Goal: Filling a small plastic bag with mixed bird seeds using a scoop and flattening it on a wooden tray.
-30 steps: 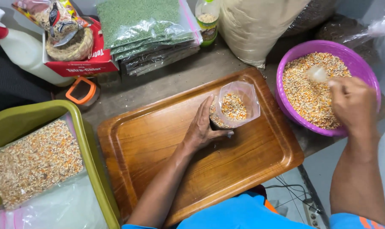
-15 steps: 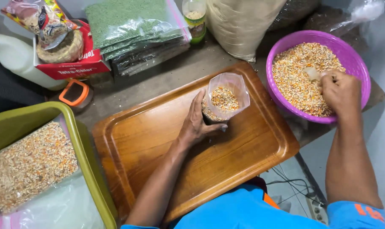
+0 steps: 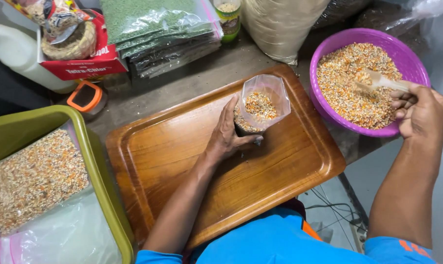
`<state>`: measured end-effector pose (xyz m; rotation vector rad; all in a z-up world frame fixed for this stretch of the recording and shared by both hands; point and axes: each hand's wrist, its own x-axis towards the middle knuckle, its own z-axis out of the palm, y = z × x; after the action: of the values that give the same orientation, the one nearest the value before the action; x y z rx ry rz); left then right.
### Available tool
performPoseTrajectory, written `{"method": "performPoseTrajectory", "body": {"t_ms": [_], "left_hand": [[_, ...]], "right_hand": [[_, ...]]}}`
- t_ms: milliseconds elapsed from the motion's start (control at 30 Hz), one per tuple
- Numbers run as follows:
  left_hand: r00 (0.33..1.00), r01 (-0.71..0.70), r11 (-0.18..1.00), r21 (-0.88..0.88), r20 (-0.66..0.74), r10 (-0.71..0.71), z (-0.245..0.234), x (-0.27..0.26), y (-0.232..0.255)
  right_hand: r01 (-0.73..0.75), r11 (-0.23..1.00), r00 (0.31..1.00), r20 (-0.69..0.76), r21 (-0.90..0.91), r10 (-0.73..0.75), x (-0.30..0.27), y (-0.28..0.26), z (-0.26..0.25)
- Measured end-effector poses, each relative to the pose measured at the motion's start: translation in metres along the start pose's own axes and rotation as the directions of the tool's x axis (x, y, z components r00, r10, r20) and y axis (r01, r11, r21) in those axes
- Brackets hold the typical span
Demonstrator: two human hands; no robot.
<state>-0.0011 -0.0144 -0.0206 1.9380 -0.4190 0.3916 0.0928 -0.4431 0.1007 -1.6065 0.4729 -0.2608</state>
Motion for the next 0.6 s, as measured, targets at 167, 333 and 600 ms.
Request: {"method": "performPoseTrajectory", "body": {"t_ms": [167, 333, 600], "left_hand": [[0.998, 0.052, 0.999, -0.001, 0.021, -0.052, -0.003, 0.0, 0.005], [0.996, 0.084, 0.996, 0.002, 0.03, -0.084, -0.003, 0.002, 0.006], [0.999, 0.038, 0.998, 0.05, 0.014, -0.039, 0.002, -0.002, -0.004]], "right_hand": [[-0.007, 0.992, 1.0, -0.009, 0.124, 0.008, -0.008, -0.003, 0.0], [-0.077, 0.979, 0.997, 0.043, 0.191, 0.07, -0.036, -0.03, 0.02], [-0.006, 0.957, 0.976, 0.209, 0.289, -0.057, -0.103, -0.08, 0.09]]}}
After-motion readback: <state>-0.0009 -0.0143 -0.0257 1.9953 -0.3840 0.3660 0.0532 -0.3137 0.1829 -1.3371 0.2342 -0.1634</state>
